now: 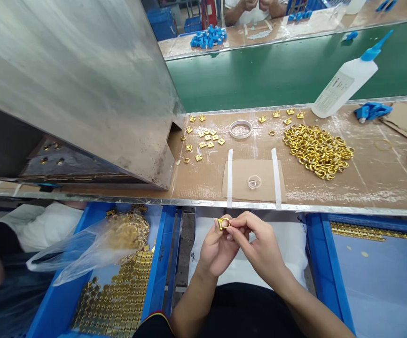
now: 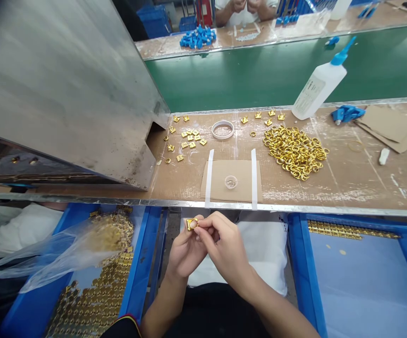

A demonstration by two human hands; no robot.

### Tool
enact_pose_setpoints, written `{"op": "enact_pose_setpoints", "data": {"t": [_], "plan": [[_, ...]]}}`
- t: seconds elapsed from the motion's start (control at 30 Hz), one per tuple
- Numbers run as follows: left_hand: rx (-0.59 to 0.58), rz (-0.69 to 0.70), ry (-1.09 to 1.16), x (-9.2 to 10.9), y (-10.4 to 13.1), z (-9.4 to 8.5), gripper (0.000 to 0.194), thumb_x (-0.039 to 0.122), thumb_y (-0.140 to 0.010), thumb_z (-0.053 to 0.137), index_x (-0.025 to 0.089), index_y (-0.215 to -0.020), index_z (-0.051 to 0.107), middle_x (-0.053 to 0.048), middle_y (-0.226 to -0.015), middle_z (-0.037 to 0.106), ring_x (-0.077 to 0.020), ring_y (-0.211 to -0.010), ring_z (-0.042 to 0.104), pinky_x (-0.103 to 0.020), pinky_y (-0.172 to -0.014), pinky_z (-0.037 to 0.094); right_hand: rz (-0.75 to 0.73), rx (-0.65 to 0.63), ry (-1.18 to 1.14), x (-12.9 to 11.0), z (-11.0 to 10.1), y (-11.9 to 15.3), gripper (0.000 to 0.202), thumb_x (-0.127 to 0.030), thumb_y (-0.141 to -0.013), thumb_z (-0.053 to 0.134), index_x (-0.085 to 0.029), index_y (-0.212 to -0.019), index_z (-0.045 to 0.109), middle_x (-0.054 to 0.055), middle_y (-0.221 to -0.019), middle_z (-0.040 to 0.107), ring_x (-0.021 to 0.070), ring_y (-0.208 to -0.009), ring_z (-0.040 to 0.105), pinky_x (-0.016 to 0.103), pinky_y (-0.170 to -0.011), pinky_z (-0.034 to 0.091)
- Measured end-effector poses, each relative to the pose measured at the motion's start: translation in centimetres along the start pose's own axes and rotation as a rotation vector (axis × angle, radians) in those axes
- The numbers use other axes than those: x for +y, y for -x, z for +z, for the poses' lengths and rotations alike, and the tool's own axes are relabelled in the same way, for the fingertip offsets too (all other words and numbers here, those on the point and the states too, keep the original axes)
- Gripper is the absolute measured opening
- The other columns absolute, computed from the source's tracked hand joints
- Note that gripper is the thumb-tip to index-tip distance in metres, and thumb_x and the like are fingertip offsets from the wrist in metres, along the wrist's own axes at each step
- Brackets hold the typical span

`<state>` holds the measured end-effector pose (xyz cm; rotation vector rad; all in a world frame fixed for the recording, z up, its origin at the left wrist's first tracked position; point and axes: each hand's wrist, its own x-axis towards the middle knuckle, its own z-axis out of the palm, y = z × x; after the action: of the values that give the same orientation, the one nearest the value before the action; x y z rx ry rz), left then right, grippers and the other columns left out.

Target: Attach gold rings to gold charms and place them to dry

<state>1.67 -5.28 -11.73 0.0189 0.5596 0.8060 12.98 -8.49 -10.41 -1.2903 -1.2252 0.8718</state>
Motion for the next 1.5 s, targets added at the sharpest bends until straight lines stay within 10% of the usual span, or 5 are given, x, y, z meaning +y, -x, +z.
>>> {"op": "enact_pose_setpoints", "data": {"t": [0.23, 0.6, 1.5], "plan": [[0.179, 0.024, 0.072, 0.5, -0.3, 0.1, 0.021, 0.017, -0.092, 0.070, 0.017, -0.071, 0.065, 0.001, -0.074, 0.057, -0.0127, -0.072, 0.057, -0.034, -0.096, 0.052, 0.078, -0.060, 0.041, 0.6, 0.2, -0.6, 0.014, -0.017, -0.091, 0.065, -0.021, -0.104, 0.069, 0.003, -0.087, 0.072, 0.0171, -0.073, 0.068, 0.027, -0.062, 0.052], [0.152, -0.014, -0.020, 1.0, 0.6, 1.3, 0.025, 0.017, -0.094, 0.068, 0.013, -0.070, 0.064, -0.001, -0.074, 0.059, -0.0118, -0.072, 0.058, -0.021, -0.072, 0.050, 0.082, -0.268, 0.132, -0.4, -0.5, -1.8, 0.030, -0.010, -0.090, 0.067, -0.024, -0.115, 0.070, 0.000, -0.086, 0.059, 0.0151, -0.074, 0.058, 0.026, -0.070, 0.051], [-0.227, -0.024, -0.079, 0.4, 0.3, -1.4, 0.044, 0.048, -0.071, 0.090, 0.009, -0.075, 0.070, -0.007, -0.076, 0.062, -0.0167, -0.079, 0.059, -0.024, -0.071, 0.040, -0.095, -0.325, 0.140, 0.5, -1.2, -1.2, 0.019, -0.018, -0.096, 0.062, -0.026, -0.110, 0.073, -0.001, -0.078, 0.058, 0.0149, -0.066, 0.057, 0.022, -0.060, 0.049]]}}
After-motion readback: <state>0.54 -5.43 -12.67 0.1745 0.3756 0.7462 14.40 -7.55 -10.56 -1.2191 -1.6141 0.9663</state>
